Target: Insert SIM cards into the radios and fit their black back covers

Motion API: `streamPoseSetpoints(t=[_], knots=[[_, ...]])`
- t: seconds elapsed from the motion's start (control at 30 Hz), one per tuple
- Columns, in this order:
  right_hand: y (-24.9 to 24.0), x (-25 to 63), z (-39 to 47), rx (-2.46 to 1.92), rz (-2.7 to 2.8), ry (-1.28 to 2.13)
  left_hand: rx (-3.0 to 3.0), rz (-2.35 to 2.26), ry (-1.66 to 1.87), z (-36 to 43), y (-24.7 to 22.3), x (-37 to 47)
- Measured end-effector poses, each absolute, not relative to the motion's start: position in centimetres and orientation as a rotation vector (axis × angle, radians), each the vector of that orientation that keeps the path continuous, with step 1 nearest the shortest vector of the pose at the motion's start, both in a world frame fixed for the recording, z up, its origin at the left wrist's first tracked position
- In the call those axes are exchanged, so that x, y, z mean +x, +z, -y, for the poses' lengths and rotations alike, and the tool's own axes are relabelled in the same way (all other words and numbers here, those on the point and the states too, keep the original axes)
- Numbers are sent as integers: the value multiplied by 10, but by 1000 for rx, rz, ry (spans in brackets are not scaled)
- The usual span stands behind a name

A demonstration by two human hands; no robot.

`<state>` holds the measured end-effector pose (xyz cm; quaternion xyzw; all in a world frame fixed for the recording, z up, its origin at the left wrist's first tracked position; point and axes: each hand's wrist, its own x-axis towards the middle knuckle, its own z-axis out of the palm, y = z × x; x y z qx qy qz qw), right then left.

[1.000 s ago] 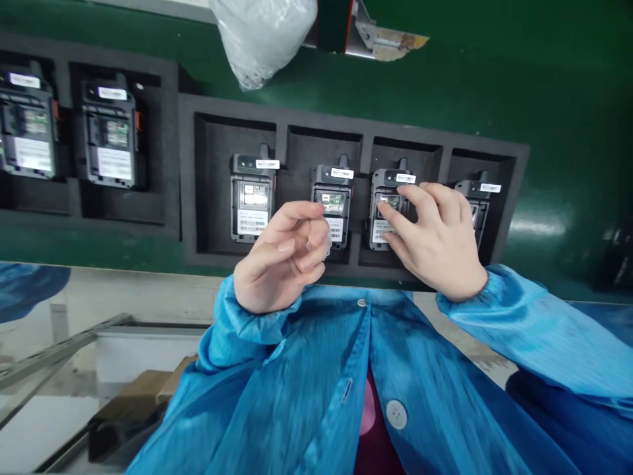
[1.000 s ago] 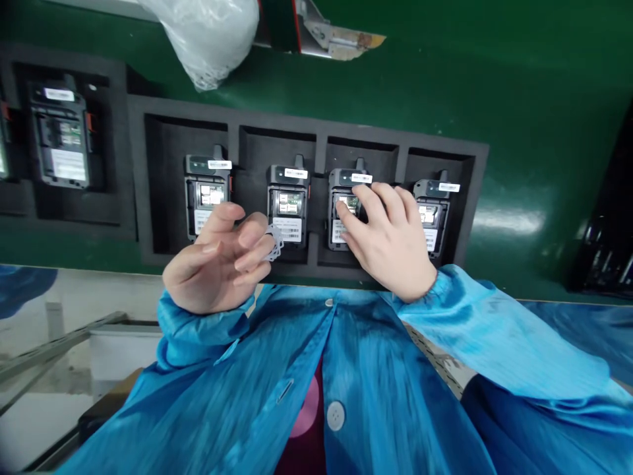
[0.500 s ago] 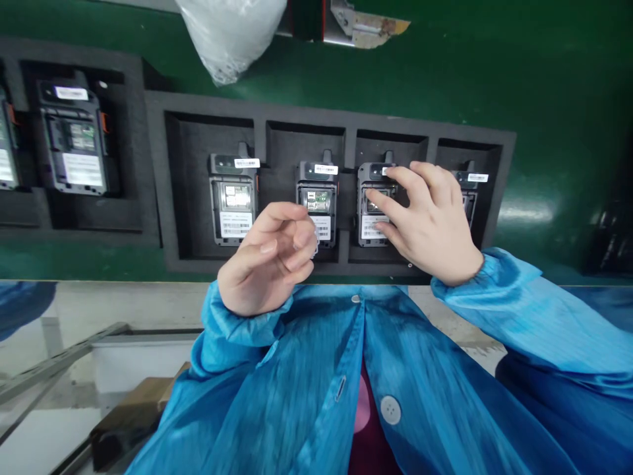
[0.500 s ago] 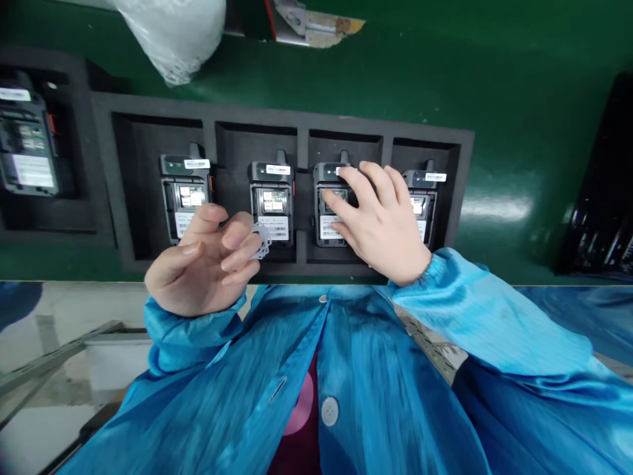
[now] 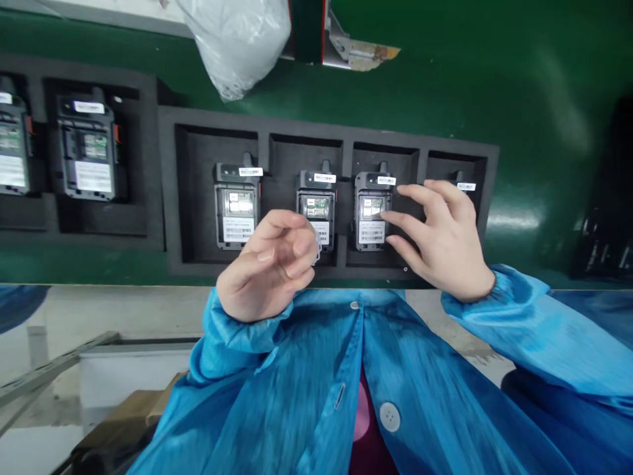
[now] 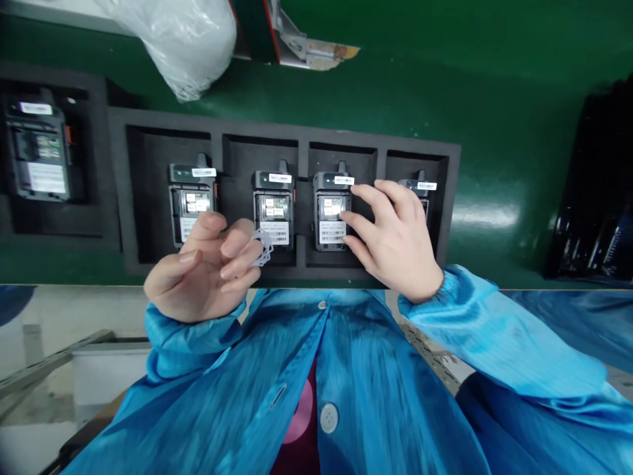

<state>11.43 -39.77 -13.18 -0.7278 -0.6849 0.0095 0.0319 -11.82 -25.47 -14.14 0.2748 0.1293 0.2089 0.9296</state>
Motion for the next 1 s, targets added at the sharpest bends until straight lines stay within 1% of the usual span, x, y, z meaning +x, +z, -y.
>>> streamPoseSetpoints(t=[0.13, 0.47, 0.67, 0.83, 0.9, 1.0], knots=[[-135, 115, 391, -2296, 2051, -19, 535, -251, 410, 257, -139, -118], [-142, 115, 385, -2304, 2023, 30, 516, -187, 407, 258, -141, -118], [-143, 114, 380, -2282, 2030, 20, 551, -241, 408, 258, -144, -119], [-127, 102, 374, -2185, 1984, 44, 528, -212, 408, 259, -141, -115], [-115, 90, 368, -2080, 1848, 152, 498, -162, 410, 259, -141, -114], [-100, 68, 357, -1861, 1664, 514, 469, -100, 410, 259, -141, -115]])
